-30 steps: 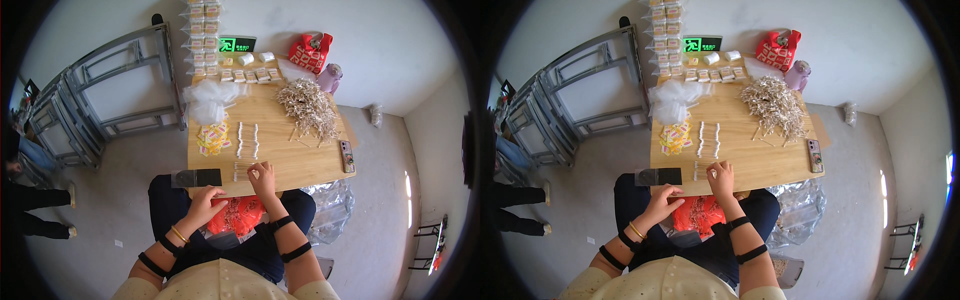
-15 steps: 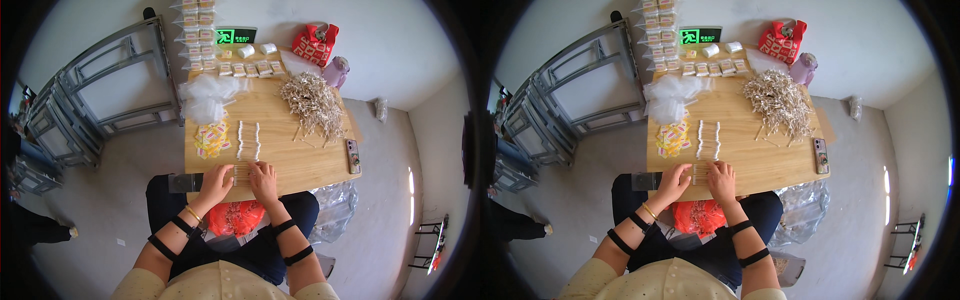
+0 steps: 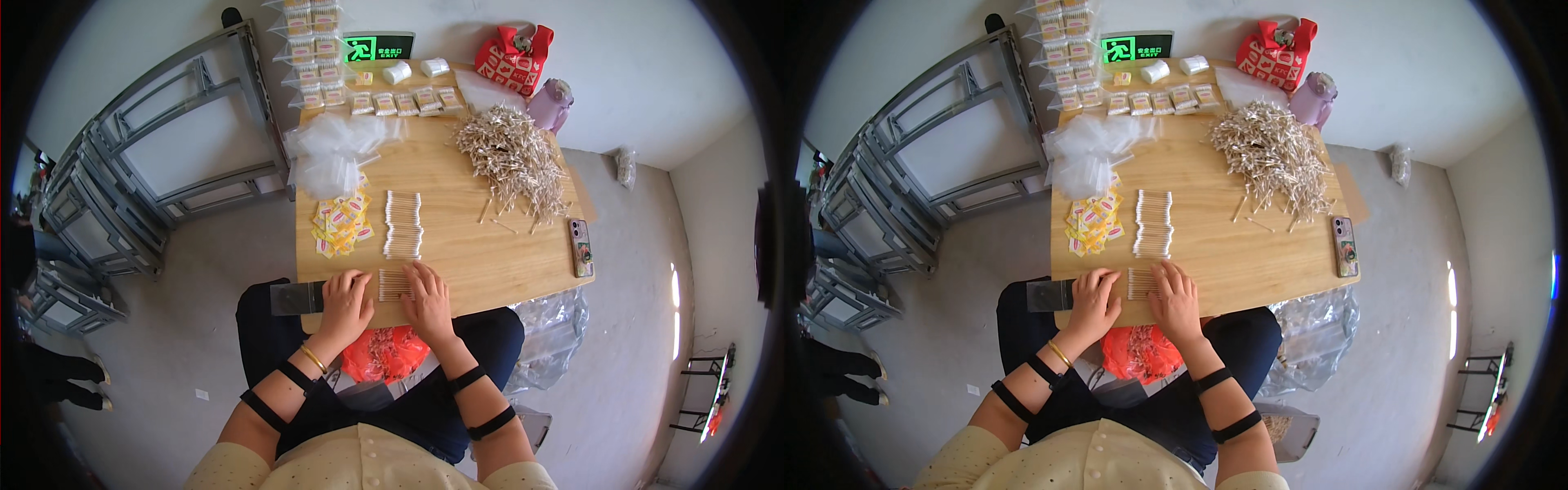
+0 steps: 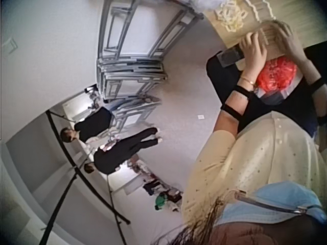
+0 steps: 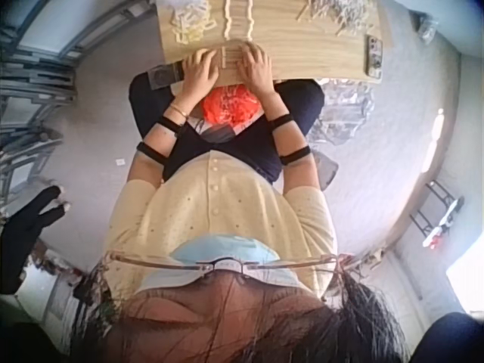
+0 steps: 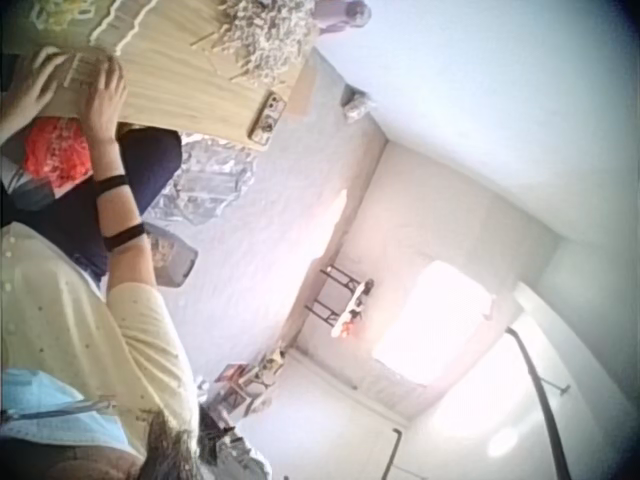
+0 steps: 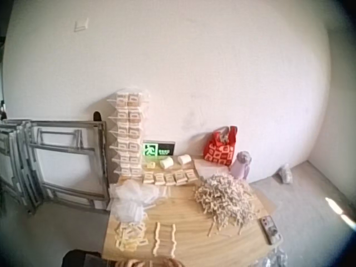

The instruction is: Sorting and counting bundles of cotton swabs on a wooden table.

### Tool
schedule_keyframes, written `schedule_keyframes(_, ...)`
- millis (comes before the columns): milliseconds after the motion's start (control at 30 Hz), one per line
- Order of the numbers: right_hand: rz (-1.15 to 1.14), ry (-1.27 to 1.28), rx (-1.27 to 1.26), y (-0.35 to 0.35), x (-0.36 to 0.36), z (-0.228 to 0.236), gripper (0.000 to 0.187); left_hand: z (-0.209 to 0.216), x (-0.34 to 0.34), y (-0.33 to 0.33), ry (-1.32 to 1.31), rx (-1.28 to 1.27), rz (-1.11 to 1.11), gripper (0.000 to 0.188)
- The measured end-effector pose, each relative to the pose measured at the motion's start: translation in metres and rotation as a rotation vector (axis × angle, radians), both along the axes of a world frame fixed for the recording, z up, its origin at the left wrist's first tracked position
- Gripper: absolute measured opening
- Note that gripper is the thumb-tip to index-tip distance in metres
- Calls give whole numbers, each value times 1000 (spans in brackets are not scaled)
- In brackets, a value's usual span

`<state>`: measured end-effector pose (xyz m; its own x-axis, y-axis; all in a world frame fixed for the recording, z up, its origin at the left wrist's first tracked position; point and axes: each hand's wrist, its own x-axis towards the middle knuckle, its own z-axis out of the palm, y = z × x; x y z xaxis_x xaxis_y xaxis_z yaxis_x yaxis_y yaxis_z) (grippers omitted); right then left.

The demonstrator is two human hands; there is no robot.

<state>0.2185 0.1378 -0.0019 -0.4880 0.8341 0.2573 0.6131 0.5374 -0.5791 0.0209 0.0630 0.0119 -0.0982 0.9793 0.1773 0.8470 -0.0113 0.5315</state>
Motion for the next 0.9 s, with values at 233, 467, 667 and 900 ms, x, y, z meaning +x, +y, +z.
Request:
schedule_keyframes(233, 82, -77, 6, -26, 8, 2, 50, -4, -2, -17, 1, -9, -97, 53)
schedule_keyframes(467, 118, -58, 12, -33, 5, 6, 44, -6, -5, -20, -9, -22, -109, 56)
schedule_keyframes(667, 121, -58, 25, -33, 3, 5, 44, -6, -8, -22, -4, -30, -117, 56)
schedule_keyframes(900, 107, -59, 31, -28, 0, 6, 43, -5, -9, -21, 3, -40, -113, 57)
